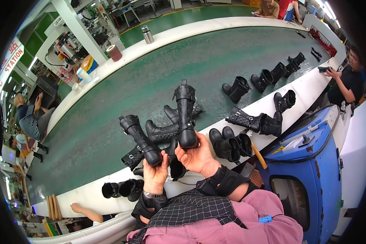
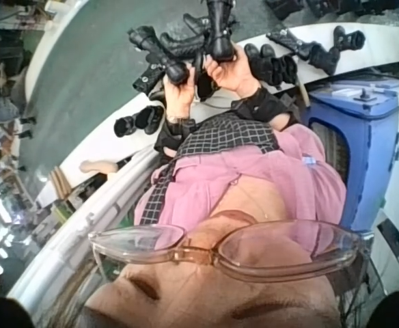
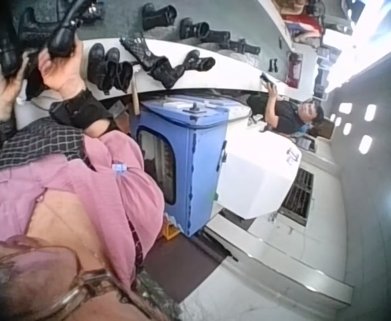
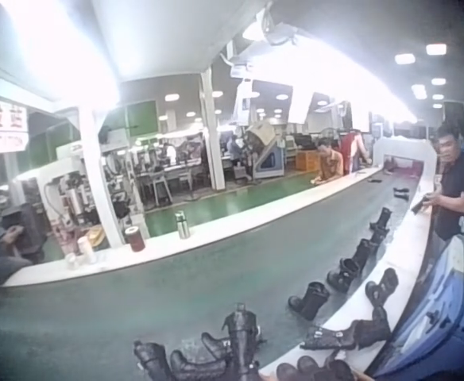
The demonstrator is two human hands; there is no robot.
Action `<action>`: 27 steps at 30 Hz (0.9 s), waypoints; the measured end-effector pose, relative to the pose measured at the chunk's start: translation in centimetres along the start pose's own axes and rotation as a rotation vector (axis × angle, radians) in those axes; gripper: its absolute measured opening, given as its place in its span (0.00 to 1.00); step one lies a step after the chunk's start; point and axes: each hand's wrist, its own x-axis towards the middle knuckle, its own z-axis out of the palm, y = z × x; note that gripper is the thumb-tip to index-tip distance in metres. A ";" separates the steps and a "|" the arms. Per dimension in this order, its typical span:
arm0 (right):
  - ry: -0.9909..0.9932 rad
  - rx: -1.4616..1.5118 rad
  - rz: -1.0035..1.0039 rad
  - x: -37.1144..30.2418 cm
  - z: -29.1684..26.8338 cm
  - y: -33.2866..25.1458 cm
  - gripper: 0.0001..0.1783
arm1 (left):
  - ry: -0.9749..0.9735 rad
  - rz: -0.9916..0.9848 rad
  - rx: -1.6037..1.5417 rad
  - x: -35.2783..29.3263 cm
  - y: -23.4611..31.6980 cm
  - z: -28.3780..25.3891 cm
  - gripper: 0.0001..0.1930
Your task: Inspecting pairs of black boots for quality and trimming excess material with scissors.
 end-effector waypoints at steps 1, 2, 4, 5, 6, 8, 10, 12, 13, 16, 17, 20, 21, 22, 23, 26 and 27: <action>-0.002 0.008 0.007 0.0 0.0 0.0 0.35 | 0.005 0.003 0.004 0.0 0.0 0.0 0.15; -0.003 -0.003 -0.005 0.0 -0.1 0.1 0.35 | 0.009 0.004 0.006 0.0 0.0 -0.1 0.15; -0.007 -0.007 -0.013 0.0 -0.2 0.1 0.35 | 0.028 0.004 0.013 0.0 0.0 -0.2 0.16; -0.001 -0.013 -0.012 0.0 -0.2 0.1 0.35 | 0.037 0.003 0.016 0.0 0.0 -0.2 0.17; 0.006 -0.018 -0.011 0.0 -0.3 0.1 0.35 | 0.027 -0.001 0.010 0.0 0.0 -0.3 0.17; 0.023 -0.031 -0.013 -0.1 -0.4 0.1 0.35 | 0.009 -0.004 -0.001 -0.1 -0.1 -0.3 0.17; 0.048 -0.033 -0.014 -0.1 -0.3 0.2 0.35 | -0.006 -0.008 -0.001 -0.2 -0.1 -0.3 0.18; 0.032 -0.065 -0.020 -0.3 0.0 0.3 0.34 | 0.013 0.003 0.032 -0.6 -0.2 -0.1 0.19; 0.034 -0.056 -0.009 -0.2 0.2 0.4 0.33 | -0.024 -0.012 0.017 -1.0 -0.2 -0.1 0.20; 0.085 -0.329 -0.257 -0.4 1.0 1.2 0.30 | -0.102 0.096 0.063 -1.5 0.1 0.6 0.21; 0.126 -0.401 -0.349 -0.4 1.3 1.6 0.29 | -0.117 0.129 0.059 -1.8 0.3 0.9 0.21; 0.052 -0.535 -0.482 -0.8 2.5 2.6 0.25 | -0.171 0.252 0.112 -2.9 0.8 1.8 0.22; 0.051 -0.599 -0.515 -0.8 2.8 2.9 0.24 | -0.174 0.269 0.130 -3.3 0.9 2.0 0.22; 0.065 -0.628 -0.534 -0.6 2.9 3.2 0.25 | -0.182 0.291 0.144 -3.6 0.9 2.1 0.22; 0.068 -0.665 -0.555 -0.4 3.0 3.6 0.25 | -0.193 0.315 0.146 -3.8 0.9 2.2 0.22; 0.065 -0.745 -0.590 -0.1 3.0 4.4 0.24 | -0.160 0.356 0.168 -4.4 0.5 2.3 0.23; 0.077 -0.756 -0.594 0.0 2.9 4.6 0.24 | -0.160 0.363 0.168 -4.5 0.5 2.2 0.23</action>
